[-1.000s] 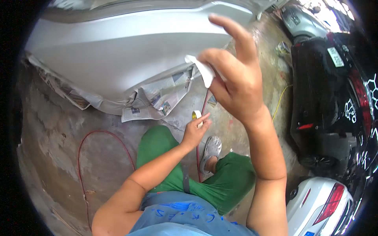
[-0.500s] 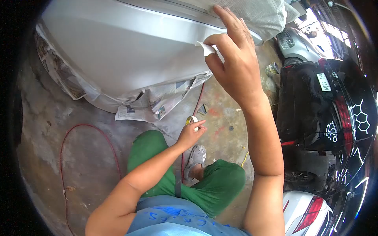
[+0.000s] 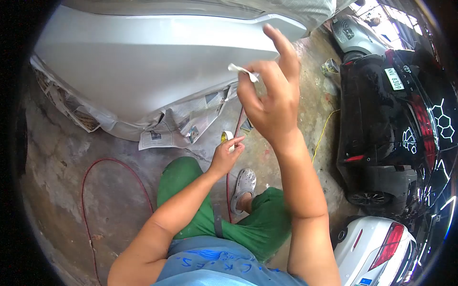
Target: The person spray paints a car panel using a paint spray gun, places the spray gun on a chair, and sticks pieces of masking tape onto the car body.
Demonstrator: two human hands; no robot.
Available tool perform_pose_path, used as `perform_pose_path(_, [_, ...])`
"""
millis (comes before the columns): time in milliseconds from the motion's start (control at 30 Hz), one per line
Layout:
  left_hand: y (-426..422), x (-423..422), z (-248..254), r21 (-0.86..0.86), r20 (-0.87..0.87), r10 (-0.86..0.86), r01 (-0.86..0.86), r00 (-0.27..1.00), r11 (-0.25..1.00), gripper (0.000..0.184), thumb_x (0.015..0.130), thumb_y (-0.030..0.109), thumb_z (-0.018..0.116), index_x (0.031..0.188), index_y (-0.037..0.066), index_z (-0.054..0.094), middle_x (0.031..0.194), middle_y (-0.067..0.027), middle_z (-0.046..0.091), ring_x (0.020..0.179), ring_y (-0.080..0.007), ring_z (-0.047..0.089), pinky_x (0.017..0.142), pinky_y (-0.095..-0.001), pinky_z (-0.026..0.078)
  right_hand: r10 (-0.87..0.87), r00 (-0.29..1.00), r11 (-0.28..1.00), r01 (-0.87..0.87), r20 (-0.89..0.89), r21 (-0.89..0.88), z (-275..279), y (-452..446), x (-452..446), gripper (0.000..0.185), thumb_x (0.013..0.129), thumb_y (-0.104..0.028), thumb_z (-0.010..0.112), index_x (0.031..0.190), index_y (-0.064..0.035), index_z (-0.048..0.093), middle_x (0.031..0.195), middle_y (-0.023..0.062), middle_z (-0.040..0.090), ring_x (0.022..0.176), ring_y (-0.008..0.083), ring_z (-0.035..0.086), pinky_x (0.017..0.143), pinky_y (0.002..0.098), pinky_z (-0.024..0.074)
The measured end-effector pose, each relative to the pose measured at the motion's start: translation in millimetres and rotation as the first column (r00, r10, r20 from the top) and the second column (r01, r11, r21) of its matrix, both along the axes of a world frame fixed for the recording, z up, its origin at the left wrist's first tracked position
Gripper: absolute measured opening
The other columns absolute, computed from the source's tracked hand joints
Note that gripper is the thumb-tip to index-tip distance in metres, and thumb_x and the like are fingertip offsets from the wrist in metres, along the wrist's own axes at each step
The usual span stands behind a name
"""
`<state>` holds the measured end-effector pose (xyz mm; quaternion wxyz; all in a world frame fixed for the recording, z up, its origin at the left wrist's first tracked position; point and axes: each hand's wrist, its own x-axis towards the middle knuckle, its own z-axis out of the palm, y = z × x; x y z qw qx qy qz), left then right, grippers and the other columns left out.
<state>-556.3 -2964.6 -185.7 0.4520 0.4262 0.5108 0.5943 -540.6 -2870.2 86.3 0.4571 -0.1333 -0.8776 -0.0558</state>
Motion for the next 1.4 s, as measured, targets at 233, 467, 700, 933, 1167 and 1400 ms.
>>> perform_pose_path(233, [1.3, 2.8, -3.9, 0.088, -0.023, 0.076, -0.074, 0.997, 0.993, 0.034, 0.092, 0.017, 0.069, 0.122, 0.002, 0.067, 0.091, -0.0103, 0.071, 0.083, -0.0214, 0.068, 0.070, -0.0337, 0.053, 0.097, 0.990, 0.978, -0.113, 0.098, 0.175, 26.1, 20.5, -34.7, 0.013, 0.078, 0.003, 0.070, 0.088, -0.0028, 0.063, 0.141, 0.0232, 0.056, 0.126, 0.0367, 0.060, 0.101, 0.0409, 0.0485])
perform_pose_path(467, [0.4, -0.3, -1.8, 0.084, -0.026, 0.083, -0.081, 0.996, 0.993, 0.034, 0.092, 0.016, 0.069, 0.122, 0.002, 0.067, 0.090, -0.0110, 0.071, 0.083, -0.0234, 0.068, 0.072, -0.0345, 0.052, 0.097, 0.982, 0.974, -0.127, 0.162, 0.186, 24.6, 22.6, -40.3, 0.014, 0.079, 0.004, 0.069, 0.089, -0.0031, 0.061, 0.142, 0.0230, 0.056, 0.130, 0.0378, 0.057, 0.104, 0.0422, 0.0470])
perform_pose_path(700, [-0.7, -2.7, 1.9, 0.035, -0.042, 0.041, -0.039, 0.998, 0.999, 0.033, 0.092, 0.014, 0.069, 0.124, 0.002, 0.067, 0.094, -0.0097, 0.071, 0.090, -0.0194, 0.068, 0.083, -0.0319, 0.052, 0.080, 0.980, 0.978, -0.112, 0.181, 0.175, 26.9, 22.8, -39.5, 0.014, 0.079, 0.004, 0.069, 0.088, -0.0031, 0.061, 0.143, 0.0231, 0.055, 0.133, 0.0373, 0.055, 0.106, 0.0425, 0.0462])
perform_pose_path(933, [-0.2, -2.8, 2.0, 0.055, -0.006, 0.040, -0.040, 0.999, 0.998, 0.033, 0.092, 0.015, 0.068, 0.123, 0.002, 0.067, 0.092, -0.0100, 0.071, 0.088, -0.0214, 0.068, 0.080, -0.0332, 0.052, 0.069, 0.979, 0.980, -0.102, 0.194, 0.169, 26.8, 24.0, -38.9, 0.013, 0.080, 0.003, 0.071, 0.089, -0.0033, 0.063, 0.144, 0.0221, 0.055, 0.133, 0.0366, 0.054, 0.105, 0.0426, 0.0473])
perform_pose_path(1167, [-0.3, -3.7, 2.2, 0.042, -0.029, 0.035, -0.033, 0.999, 0.999, 0.034, 0.092, 0.015, 0.068, 0.124, 0.002, 0.067, 0.093, -0.0100, 0.071, 0.089, -0.0216, 0.068, 0.081, -0.0335, 0.052, 0.084, 0.978, 0.979, -0.116, 0.191, 0.167, 25.2, 26.4, -38.7, 0.013, 0.080, 0.002, 0.071, 0.089, -0.0037, 0.064, 0.145, 0.0213, 0.053, 0.134, 0.0366, 0.053, 0.104, 0.0429, 0.0488])
perform_pose_path(1400, [0.3, -4.3, 2.8, 0.029, -0.046, 0.028, -0.027, 0.999, 0.999, 0.033, 0.093, 0.013, 0.068, 0.124, 0.002, 0.067, 0.094, -0.0102, 0.071, 0.090, -0.0212, 0.068, 0.084, -0.0333, 0.052, 0.077, 0.977, 0.981, -0.110, 0.196, 0.162, 24.7, 25.2, -39.3, 0.014, 0.080, 0.003, 0.072, 0.089, -0.0035, 0.064, 0.146, 0.0217, 0.051, 0.135, 0.0370, 0.052, 0.105, 0.0434, 0.0484])
